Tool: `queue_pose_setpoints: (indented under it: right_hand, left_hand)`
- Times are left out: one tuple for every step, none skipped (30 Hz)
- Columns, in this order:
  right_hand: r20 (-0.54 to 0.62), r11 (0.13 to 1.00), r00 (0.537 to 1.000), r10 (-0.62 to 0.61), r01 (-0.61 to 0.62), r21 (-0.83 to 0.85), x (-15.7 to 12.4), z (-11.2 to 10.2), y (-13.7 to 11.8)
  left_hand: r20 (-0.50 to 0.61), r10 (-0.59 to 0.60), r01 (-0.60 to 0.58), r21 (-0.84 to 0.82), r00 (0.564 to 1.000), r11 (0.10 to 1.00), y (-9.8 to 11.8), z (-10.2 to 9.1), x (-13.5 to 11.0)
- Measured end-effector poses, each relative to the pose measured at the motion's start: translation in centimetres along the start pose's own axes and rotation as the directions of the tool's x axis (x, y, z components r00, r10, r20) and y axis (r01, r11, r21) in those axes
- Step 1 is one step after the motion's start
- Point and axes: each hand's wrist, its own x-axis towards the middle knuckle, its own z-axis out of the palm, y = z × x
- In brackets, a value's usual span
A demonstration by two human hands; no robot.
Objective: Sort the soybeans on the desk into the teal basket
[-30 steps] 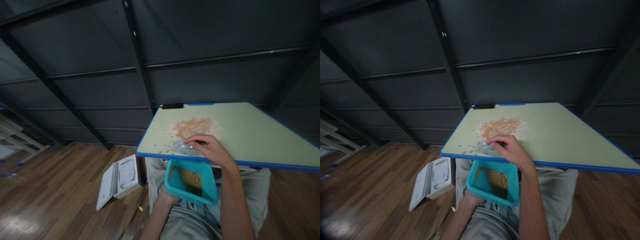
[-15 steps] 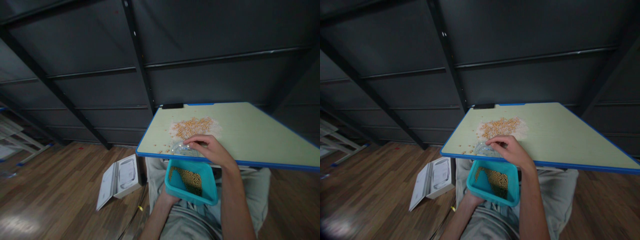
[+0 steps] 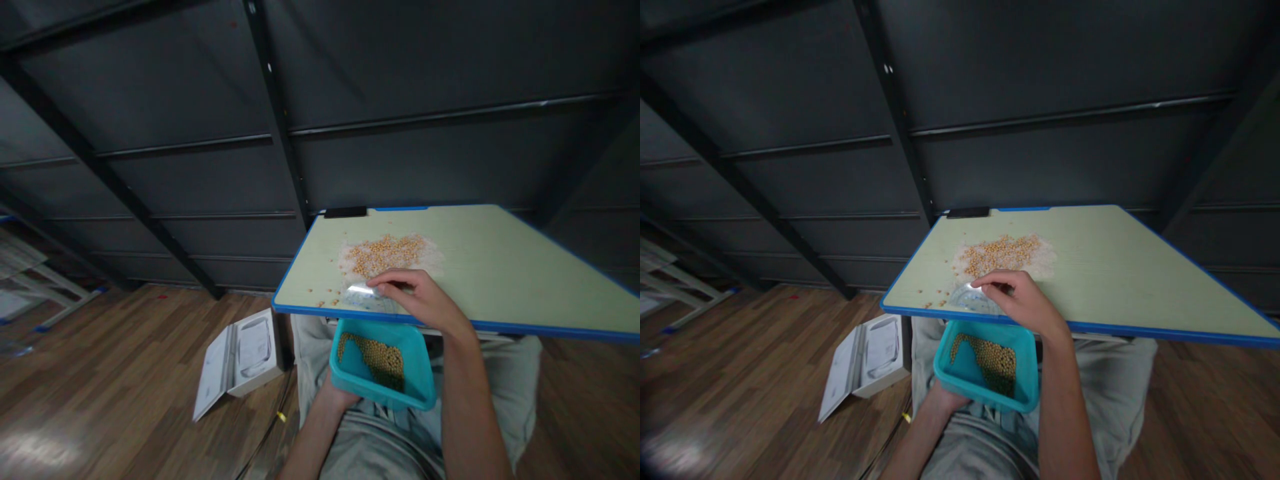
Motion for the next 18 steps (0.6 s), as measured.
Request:
queue_pose_setpoints:
  right_hand:
    - [-0.012, 1.000, 1.000, 0.001, -0.001, -0.011, 0.0, 0.0, 0.1]
    - [-0.028, 1.000, 1.000, 0.002, -0.002, -0.021, 0.1, 0.0, 0.1]
    - [-0.050, 1.000, 0.999, 0.004, -0.005, -0.029, 0.2, 0.1, 0.2]
    - [-0.076, 0.999, 0.997, 0.007, -0.010, -0.035, 0.2, 0.1, 0.3]
    - [-0.106, 0.999, 0.994, 0.011, -0.015, -0.039, 0.3, 0.2, 0.4]
    - [-0.137, 0.999, 0.990, 0.018, -0.024, -0.040, 0.3, 0.2, 0.5]
    - [-0.165, 0.999, 0.986, 0.026, -0.033, -0.039, 0.4, 0.3, 0.6]
    - [-0.189, 0.999, 0.981, 0.033, -0.040, -0.036, 0.4, 0.3, 0.8]
    - [-0.209, 0.998, 0.977, 0.038, -0.046, -0.034, 0.5, 0.3, 0.9]
    - [-0.227, 0.998, 0.973, 0.042, -0.050, -0.031, 0.5, 0.3, 1.1]
    - [-0.243, 0.998, 0.969, 0.046, -0.055, -0.030, 0.5, 0.3, 1.3]
    - [-0.261, 0.998, 0.964, 0.050, -0.060, -0.030, 0.6, 0.2, 1.4]
    - [-0.281, 0.997, 0.958, 0.055, -0.067, -0.032, 0.6, 0.2, 1.5]
    - [-0.304, 0.997, 0.951, 0.061, -0.075, -0.036, 0.6, 0.1, 1.6]
    - [-0.326, 0.996, 0.943, 0.065, -0.083, -0.039, 0.6, 0.1, 1.7]
    - [-0.350, 0.995, 0.934, 0.070, -0.089, -0.039, 0.7, 0.0, 1.8]
    - [-0.375, 0.995, 0.924, 0.074, -0.094, -0.035, 0.7, 0.0, 2.0]
    - [-0.400, 0.995, 0.913, 0.078, -0.097, -0.028, 0.7, -0.1, 2.1]
  left_hand:
    - [-0.017, -0.002, 0.003, 0.005, 1.000, 1.000, -0.1, -0.4, -0.1]
    - [-0.039, 0.001, -0.001, -0.002, 0.999, 1.000, -0.3, -0.8, -0.1]
    - [-0.055, -0.001, 0.000, -0.012, 0.998, 1.000, -0.4, -1.2, -0.2]
    - [-0.071, -0.006, 0.005, -0.020, 0.997, 1.000, -0.5, -1.4, -0.2]
    - [-0.080, -0.013, 0.011, -0.025, 0.997, 1.000, -0.6, -1.6, -0.2]
    - [-0.081, -0.020, 0.018, -0.026, 0.996, 1.000, -0.6, -1.7, -0.2]
    - [-0.077, -0.023, 0.021, -0.025, 0.997, 0.999, -0.6, -1.7, -0.3]
    - [-0.066, -0.025, 0.024, -0.023, 0.997, 0.999, -0.6, -1.6, -0.3]
    - [-0.055, -0.026, 0.025, -0.022, 0.998, 0.999, -0.6, -1.6, -0.3]
    - [-0.046, -0.028, 0.027, -0.023, 0.999, 0.999, -0.5, -1.5, -0.4]
    - [-0.039, -0.027, 0.026, -0.024, 0.999, 0.999, -0.5, -1.3, -0.4]
    - [-0.031, -0.025, 0.025, -0.022, 0.999, 0.999, -0.4, -1.2, -0.4]
    - [-0.023, -0.022, 0.022, -0.016, 0.999, 1.000, -0.3, -1.1, -0.4]
    - [-0.011, -0.016, 0.016, -0.010, 1.000, 1.000, -0.3, -1.0, -0.4]
    - [0.010, -0.006, 0.006, -0.005, 1.000, 1.000, -0.2, -0.8, -0.4]
    - [0.036, 0.006, -0.006, -0.001, 0.999, 1.000, -0.1, -0.7, -0.4]
    - [0.060, 0.015, -0.015, 0.001, 0.998, 1.000, 0.0, -0.6, -0.5]
    - [0.081, 0.020, -0.020, 0.001, 0.997, 1.000, 0.1, -0.4, -0.5]
